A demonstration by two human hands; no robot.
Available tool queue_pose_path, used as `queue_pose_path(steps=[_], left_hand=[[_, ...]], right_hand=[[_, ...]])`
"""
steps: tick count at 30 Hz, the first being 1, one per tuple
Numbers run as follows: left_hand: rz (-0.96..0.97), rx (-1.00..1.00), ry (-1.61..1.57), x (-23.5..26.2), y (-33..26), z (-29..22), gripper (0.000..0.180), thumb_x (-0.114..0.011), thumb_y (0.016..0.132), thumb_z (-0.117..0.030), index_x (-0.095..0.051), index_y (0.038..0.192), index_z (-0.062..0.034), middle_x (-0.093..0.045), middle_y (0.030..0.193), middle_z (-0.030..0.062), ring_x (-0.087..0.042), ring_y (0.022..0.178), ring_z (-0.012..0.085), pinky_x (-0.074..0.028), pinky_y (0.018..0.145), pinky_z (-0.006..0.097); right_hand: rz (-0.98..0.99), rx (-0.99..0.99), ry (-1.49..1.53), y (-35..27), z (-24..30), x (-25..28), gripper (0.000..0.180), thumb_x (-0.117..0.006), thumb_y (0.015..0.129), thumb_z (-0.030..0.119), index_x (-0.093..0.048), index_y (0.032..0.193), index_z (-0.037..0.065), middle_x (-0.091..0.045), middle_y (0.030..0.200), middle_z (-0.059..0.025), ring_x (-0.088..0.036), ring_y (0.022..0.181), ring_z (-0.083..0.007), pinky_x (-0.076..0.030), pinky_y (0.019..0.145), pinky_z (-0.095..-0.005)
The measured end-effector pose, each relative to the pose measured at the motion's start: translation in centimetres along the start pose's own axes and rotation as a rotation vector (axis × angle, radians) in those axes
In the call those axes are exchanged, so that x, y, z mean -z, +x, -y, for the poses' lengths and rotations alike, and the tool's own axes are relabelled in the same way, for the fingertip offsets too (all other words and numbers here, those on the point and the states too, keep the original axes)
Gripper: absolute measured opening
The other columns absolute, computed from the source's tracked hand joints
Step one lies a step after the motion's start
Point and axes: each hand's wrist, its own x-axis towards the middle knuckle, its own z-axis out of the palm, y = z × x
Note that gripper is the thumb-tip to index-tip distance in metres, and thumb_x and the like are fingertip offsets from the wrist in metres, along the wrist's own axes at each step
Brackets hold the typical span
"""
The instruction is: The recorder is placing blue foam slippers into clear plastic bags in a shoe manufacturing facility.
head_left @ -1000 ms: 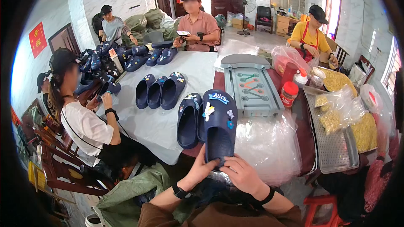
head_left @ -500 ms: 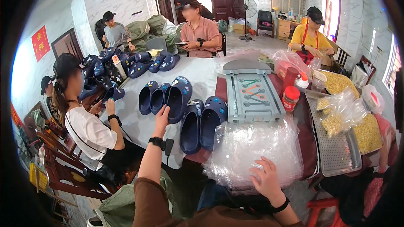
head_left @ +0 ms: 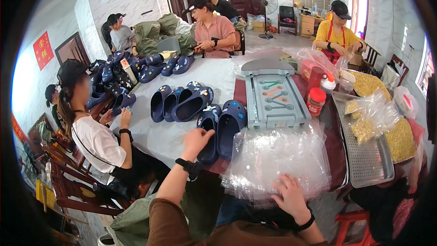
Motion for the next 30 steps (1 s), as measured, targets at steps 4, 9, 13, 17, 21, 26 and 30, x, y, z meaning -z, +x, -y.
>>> queue_pose_path(steps=[4, 9, 13, 17, 21, 26, 30], left_hand=[[0.135, -0.056, 0.173, -3.4, -0.3, 0.5, 0.089, -0.079, 0.080, -0.058, -0.055, 0.135, 0.0070, -0.065, 0.120, 0.0302, -0.064, 0.108, 0.0481, -0.054, 0.090, 0.046], [-0.132, -0.048, 0.277, -7.9, 1.9, 0.0, 0.110, -0.081, 0.076, -0.063, -0.040, 0.147, 0.0102, -0.060, 0.123, 0.0365, -0.064, 0.111, 0.0501, -0.054, 0.094, 0.049], [-0.108, -0.045, 0.070, -7.2, 3.6, 0.7, 0.063, -0.081, 0.077, -0.043, -0.066, 0.114, 0.0059, -0.069, 0.109, 0.0293, -0.068, 0.103, 0.0448, -0.056, 0.090, 0.049], [-0.164, -0.078, 0.008, -6.4, 2.4, 1.1, 0.043, -0.079, 0.077, -0.036, -0.069, 0.092, 0.0033, -0.070, 0.098, 0.0261, -0.068, 0.096, 0.0443, -0.054, 0.083, 0.051], [-0.270, -0.100, -0.036, -3.3, -1.7, -0.9, 0.040, -0.078, 0.081, -0.034, -0.065, 0.085, 0.0040, -0.068, 0.096, 0.0239, -0.066, 0.092, 0.0458, -0.052, 0.079, 0.053], [-0.474, -0.426, -0.146, 2.3, -7.3, -6.6, 0.038, -0.079, 0.083, -0.016, -0.049, 0.072, 0.0036, -0.051, 0.075, 0.0198, -0.056, 0.068, 0.0406, -0.043, 0.060, 0.046], [-0.485, -0.596, -0.302, 4.3, -10.9, -10.8, 0.042, -0.082, 0.082, -0.015, -0.048, 0.068, 0.0030, -0.048, 0.069, 0.0192, -0.053, 0.061, 0.0384, -0.041, 0.055, 0.044]], right_hand=[[-0.004, 0.011, 0.022, 0.0, 0.3, 0.1, 0.047, -0.078, 0.084, 0.025, -0.066, 0.127, 0.013, -0.050, 0.145, -0.0178, -0.041, 0.142, -0.0419, -0.031, 0.118, -0.0592], [-0.006, -0.001, 0.014, -0.2, 0.0, -0.3, 0.047, -0.078, 0.084, 0.025, -0.065, 0.128, 0.013, -0.050, 0.146, -0.0181, -0.041, 0.142, -0.0425, -0.031, 0.118, -0.0596], [-0.014, 0.016, 0.030, -0.3, -0.1, -0.3, 0.048, -0.078, 0.084, 0.025, -0.064, 0.128, 0.013, -0.050, 0.146, -0.0185, -0.041, 0.142, -0.0430, -0.031, 0.117, -0.0600], [-0.032, 0.022, 0.049, -0.4, -0.1, -0.2, 0.048, -0.078, 0.084, 0.024, -0.064, 0.128, 0.013, -0.050, 0.145, -0.0179, -0.042, 0.142, -0.0422, -0.031, 0.117, -0.0601], [-0.032, 0.042, 0.052, -0.4, -0.3, -0.5, 0.048, -0.079, 0.083, 0.023, -0.064, 0.128, 0.013, -0.050, 0.146, -0.0173, -0.042, 0.142, -0.0415, -0.031, 0.117, -0.0601], [-0.043, 0.032, 0.053, -0.3, -0.2, -0.1, 0.049, -0.079, 0.082, 0.023, -0.065, 0.128, 0.014, -0.050, 0.146, -0.0173, -0.043, 0.141, -0.0413, -0.032, 0.117, -0.0602], [-0.055, 0.049, 0.049, -0.2, -0.2, -0.1, 0.048, -0.080, 0.082, 0.025, -0.066, 0.127, 0.013, -0.050, 0.147, -0.0183, -0.044, 0.139, -0.0427, -0.031, 0.117, -0.0596]])
